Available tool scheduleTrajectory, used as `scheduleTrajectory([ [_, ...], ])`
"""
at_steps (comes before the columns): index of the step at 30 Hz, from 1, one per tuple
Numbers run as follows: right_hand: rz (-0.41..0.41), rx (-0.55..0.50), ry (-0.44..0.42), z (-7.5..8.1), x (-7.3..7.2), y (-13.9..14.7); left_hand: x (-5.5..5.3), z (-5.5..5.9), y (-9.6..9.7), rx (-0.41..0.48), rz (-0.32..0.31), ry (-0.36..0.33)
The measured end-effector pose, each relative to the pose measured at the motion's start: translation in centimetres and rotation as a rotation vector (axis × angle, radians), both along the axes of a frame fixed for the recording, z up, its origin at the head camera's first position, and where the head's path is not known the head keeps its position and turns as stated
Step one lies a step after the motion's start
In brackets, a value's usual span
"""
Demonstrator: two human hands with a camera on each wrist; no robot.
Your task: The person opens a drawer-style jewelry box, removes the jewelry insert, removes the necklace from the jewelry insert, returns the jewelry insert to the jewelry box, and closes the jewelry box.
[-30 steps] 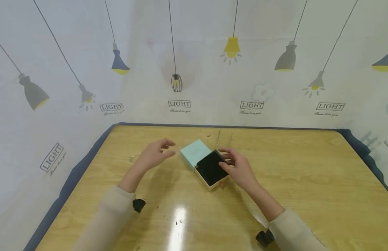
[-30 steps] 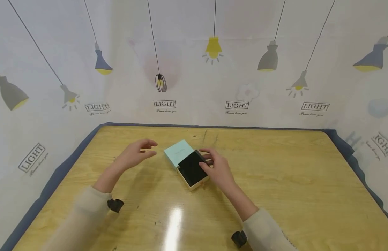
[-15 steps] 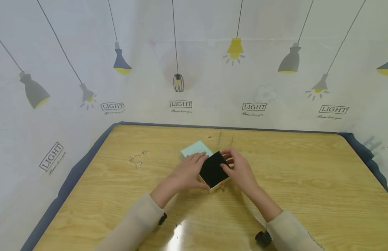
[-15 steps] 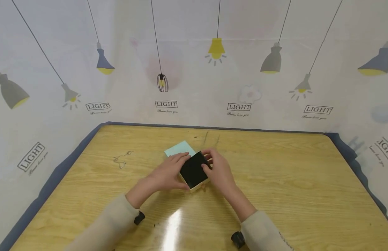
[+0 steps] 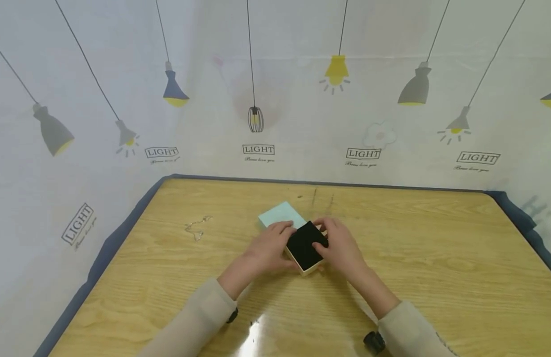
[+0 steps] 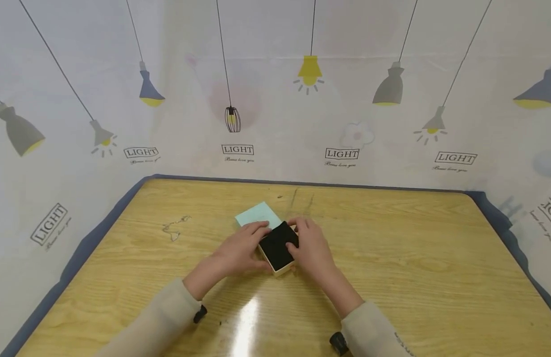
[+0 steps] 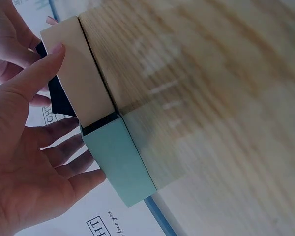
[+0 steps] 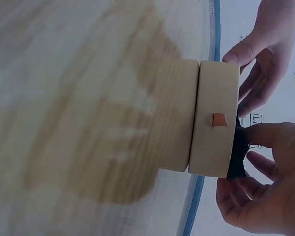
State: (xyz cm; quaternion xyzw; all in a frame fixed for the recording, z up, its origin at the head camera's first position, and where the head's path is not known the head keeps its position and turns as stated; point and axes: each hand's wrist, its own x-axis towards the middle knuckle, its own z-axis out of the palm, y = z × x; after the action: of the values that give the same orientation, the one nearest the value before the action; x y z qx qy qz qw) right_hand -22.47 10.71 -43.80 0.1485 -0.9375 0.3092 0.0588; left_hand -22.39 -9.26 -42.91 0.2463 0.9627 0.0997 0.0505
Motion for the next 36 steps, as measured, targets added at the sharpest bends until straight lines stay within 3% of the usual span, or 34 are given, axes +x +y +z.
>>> scheduleTrajectory([
  [8, 0.006, 0.111, 0.032, -0.6, 0.1, -0.2, 0.1, 0.0, 0.0, 0.006, 0.017, -0.018],
  [17, 0.044, 0.15, 0.029, 0.1, 0.3, -0.2, -0.3, -0.1, 0.0, -0.002, 0.02, -0.008],
  [23, 0.077, 0.231, -0.027, 0.3, 0.3, -0.4, -0.2, 0.2, 0.0, -0.017, 0.024, -0.016],
  [36, 0.075, 0.26, -0.118, 0.6, 0.6, -0.6, -0.6, 0.3, 0.0, -0.028, 0.025, -0.031],
])
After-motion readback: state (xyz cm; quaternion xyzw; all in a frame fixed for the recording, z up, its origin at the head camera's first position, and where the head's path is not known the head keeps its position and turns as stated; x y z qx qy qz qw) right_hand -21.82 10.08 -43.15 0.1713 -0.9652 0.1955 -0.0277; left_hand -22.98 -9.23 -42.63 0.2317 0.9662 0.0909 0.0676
